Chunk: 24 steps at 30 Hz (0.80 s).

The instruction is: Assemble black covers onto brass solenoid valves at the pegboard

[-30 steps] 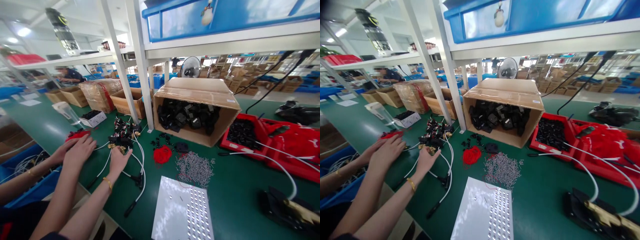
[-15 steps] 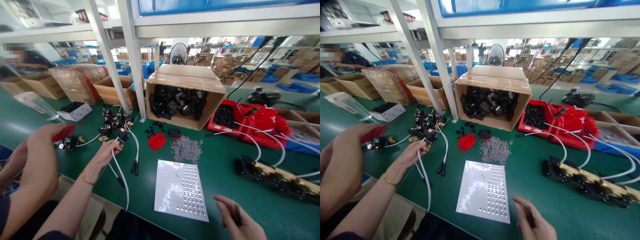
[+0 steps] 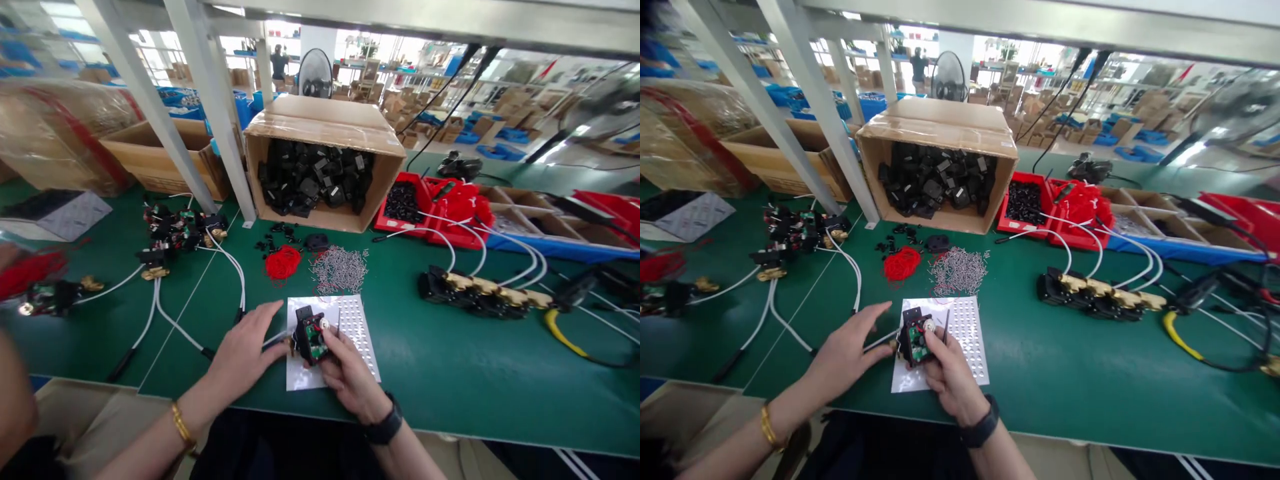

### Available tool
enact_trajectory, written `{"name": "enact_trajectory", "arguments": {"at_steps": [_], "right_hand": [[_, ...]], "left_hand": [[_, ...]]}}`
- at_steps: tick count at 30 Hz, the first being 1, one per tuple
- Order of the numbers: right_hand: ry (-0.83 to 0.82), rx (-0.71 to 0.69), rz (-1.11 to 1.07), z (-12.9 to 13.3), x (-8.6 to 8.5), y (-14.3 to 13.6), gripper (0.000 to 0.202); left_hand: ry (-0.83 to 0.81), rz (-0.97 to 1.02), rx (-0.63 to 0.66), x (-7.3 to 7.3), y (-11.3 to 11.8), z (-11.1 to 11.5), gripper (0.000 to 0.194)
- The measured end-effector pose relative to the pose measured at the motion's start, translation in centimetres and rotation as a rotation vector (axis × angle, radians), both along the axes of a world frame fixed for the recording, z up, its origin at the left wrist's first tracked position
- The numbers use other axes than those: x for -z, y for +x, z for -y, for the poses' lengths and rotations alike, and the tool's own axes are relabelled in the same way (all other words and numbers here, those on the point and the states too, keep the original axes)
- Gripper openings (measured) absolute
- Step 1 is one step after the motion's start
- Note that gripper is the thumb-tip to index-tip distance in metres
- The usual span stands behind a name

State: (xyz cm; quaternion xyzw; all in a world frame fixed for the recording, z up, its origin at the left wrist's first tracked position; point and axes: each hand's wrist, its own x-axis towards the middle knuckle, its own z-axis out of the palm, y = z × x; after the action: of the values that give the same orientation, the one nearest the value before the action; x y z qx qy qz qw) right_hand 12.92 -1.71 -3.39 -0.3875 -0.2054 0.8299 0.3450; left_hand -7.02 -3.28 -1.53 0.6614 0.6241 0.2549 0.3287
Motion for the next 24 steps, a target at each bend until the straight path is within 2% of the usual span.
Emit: {"name": "enact_trajectory", "arguments": {"at_steps": [2,3,4,6,9,12,14,16,17,19,21,23,24], "right_hand": [[0.031,0.045,0.067,0.3,0.2,-0.7,0.042],[0.065,0.065,0.115,0.4,0.3,-1.2,0.042],[0.123,0.086,0.174,0.5,0.4,-1.5,0.041],[0.311,0.091,0.318,0.7,0.6,-1.8,0.037],[0.610,0.036,0.649,0.9,0.8,-1.5,0.033],[0.874,0.056,0.928,0.9,0.7,-1.1,0.022],[1.047,0.059,0.971,0.9,0.4,-1.1,0.015],[1.129,0.022,0.904,0.7,-0.1,-0.7,0.020],[1.096,0.031,0.846,0.5,-0.3,-0.2,0.023],[0.896,0.150,0.712,-0.1,-0.6,1.5,0.034],[0.655,0.344,0.631,-0.8,-0.6,3.8,0.052],[0.498,0.475,0.618,-1.4,-0.1,5.9,0.065],[0.446,0.490,0.613,-1.7,0.2,6.6,0.068]], "left_hand": [[0.117,-0.012,0.078,1.0,1.3,0.5,0.089],[0.136,0.021,0.091,1.6,2.2,0.6,0.094],[0.148,0.056,0.061,2.0,3.1,0.7,0.091],[0.152,0.114,-0.054,2.6,4.6,0.7,0.071],[0.138,0.159,-0.161,2.8,5.4,0.5,0.058],[0.097,0.179,-0.129,3.1,5.0,0.6,0.063],[0.087,0.202,-0.089,3.8,4.6,0.7,0.068],[0.082,0.275,-0.100,4.6,4.4,0.6,0.081],[0.067,0.346,-0.128,5.0,4.2,0.6,0.091],[0.010,0.538,-0.201,5.0,3.7,0.3,0.104],[-0.073,0.706,-0.188,4.3,3.0,-0.1,0.099],[-0.167,0.725,-0.032,2.9,2.6,-0.6,0.088],[-0.200,0.672,0.084,2.2,2.5,-0.9,0.085]]}}
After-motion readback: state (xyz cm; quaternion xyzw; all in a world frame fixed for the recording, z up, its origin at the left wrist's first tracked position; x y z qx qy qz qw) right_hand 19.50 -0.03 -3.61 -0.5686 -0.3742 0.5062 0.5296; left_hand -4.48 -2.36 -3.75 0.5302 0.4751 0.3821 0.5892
